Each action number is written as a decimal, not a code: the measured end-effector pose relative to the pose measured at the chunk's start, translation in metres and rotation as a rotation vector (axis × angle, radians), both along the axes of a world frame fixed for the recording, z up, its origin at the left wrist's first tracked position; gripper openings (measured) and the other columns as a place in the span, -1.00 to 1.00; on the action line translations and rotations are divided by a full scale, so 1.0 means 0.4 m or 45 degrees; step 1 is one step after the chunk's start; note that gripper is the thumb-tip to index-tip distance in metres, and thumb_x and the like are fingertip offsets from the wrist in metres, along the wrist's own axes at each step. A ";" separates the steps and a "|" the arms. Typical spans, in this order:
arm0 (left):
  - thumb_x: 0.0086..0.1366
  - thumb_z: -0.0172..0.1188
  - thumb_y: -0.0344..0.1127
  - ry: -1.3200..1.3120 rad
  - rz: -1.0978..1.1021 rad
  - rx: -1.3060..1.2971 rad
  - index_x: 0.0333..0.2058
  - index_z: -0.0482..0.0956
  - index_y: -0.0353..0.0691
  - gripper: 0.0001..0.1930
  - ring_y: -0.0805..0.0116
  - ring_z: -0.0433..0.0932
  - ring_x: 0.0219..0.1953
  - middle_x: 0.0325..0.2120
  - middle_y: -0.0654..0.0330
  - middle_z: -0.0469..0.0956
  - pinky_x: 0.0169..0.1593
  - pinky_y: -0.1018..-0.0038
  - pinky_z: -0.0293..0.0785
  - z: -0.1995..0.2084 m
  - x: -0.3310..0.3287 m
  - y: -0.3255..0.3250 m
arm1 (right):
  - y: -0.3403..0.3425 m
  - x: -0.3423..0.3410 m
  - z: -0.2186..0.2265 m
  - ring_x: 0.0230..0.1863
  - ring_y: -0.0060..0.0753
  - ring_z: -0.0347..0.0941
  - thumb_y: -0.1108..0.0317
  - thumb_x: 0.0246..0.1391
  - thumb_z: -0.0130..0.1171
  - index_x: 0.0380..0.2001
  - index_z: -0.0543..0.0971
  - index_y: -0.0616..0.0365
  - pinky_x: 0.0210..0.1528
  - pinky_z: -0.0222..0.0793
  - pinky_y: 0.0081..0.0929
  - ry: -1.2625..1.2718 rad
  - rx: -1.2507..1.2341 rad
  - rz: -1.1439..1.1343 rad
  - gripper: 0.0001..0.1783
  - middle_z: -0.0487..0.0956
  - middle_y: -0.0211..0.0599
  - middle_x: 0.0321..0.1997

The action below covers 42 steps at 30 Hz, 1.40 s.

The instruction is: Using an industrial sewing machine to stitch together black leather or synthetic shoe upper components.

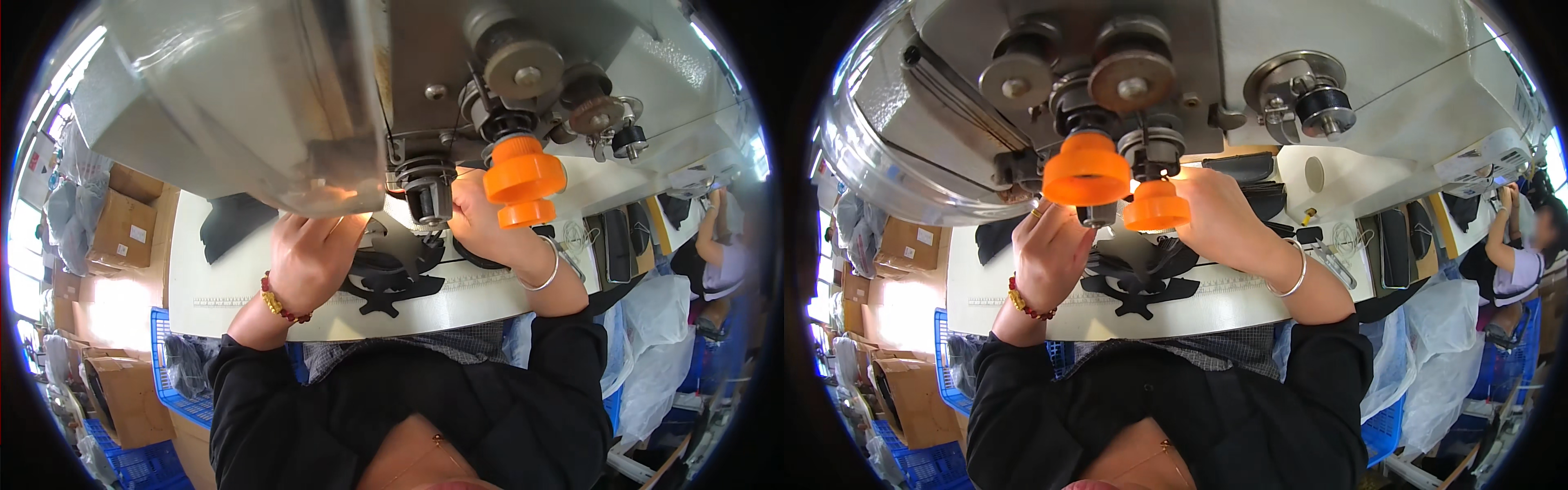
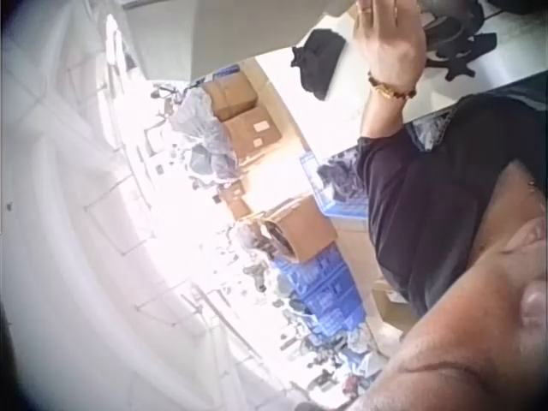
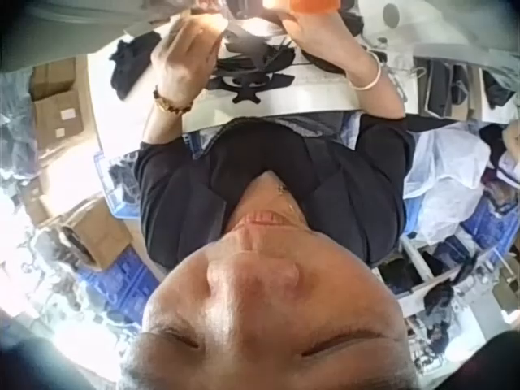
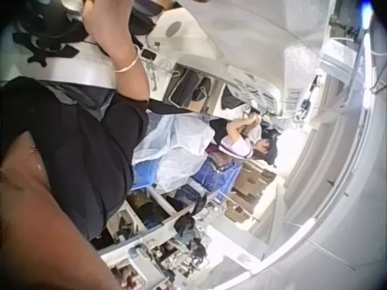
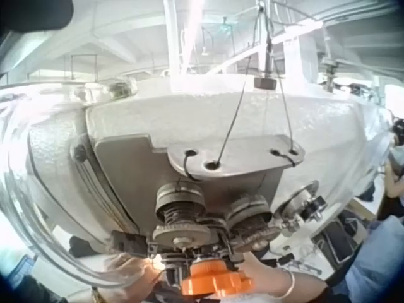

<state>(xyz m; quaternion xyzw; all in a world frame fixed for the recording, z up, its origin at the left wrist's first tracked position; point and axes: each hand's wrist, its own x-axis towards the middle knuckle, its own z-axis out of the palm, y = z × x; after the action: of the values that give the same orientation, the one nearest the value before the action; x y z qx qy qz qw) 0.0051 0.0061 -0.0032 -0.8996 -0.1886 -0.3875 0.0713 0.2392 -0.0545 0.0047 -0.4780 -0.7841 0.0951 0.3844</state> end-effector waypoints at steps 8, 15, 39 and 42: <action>-0.19 0.33 -0.53 0.000 -0.004 0.076 -0.48 0.59 -0.28 -0.80 0.20 0.56 -0.35 -0.32 0.12 0.56 -0.40 0.37 0.47 -0.009 0.001 0.009 | 0.005 -0.003 -0.009 -0.61 -0.07 0.19 0.64 -0.24 0.04 -0.75 0.25 0.21 -0.37 0.20 -0.20 0.007 -0.023 -0.057 -0.79 0.24 -0.10 -0.73; -0.28 0.32 -0.52 -0.063 -0.041 0.140 -0.56 0.52 -0.27 -0.79 0.23 0.49 -0.49 -0.39 0.11 0.54 -0.54 0.42 0.34 -0.009 0.008 0.014 | 0.000 0.010 -0.008 -0.52 -0.11 0.33 0.20 -0.10 0.29 -0.47 0.67 -0.03 -0.45 0.23 -0.22 -0.206 -0.012 -0.163 -0.86 0.43 -0.22 -0.64; -0.20 0.32 -0.56 -0.119 -0.014 0.074 -0.17 0.54 -0.35 -0.52 0.05 0.55 -0.38 -0.26 0.02 0.56 -0.37 0.33 0.45 -0.005 0.028 -0.005 | 0.023 0.030 -0.007 -0.64 -0.19 0.26 0.60 -0.20 0.10 -0.81 0.25 0.22 -0.50 0.26 -0.35 -0.232 0.185 -0.126 -0.71 0.24 -0.17 -0.72; -0.21 0.32 -0.57 -0.098 -0.046 0.189 -0.17 0.54 -0.34 -0.51 0.05 0.55 -0.37 -0.25 0.01 0.55 -0.34 0.32 0.46 -0.025 0.024 0.011 | 0.027 0.035 -0.011 -0.62 -0.19 0.28 0.59 -0.19 0.12 -0.79 0.28 0.21 -0.50 0.25 -0.34 -0.181 0.096 -0.086 -0.73 0.27 -0.18 -0.69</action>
<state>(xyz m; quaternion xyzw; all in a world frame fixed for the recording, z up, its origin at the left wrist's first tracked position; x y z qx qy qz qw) 0.0147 0.0104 -0.0133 -0.8795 -0.1457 -0.4358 0.1235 0.2533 -0.0438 0.0004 -0.4948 -0.7958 0.0185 0.3486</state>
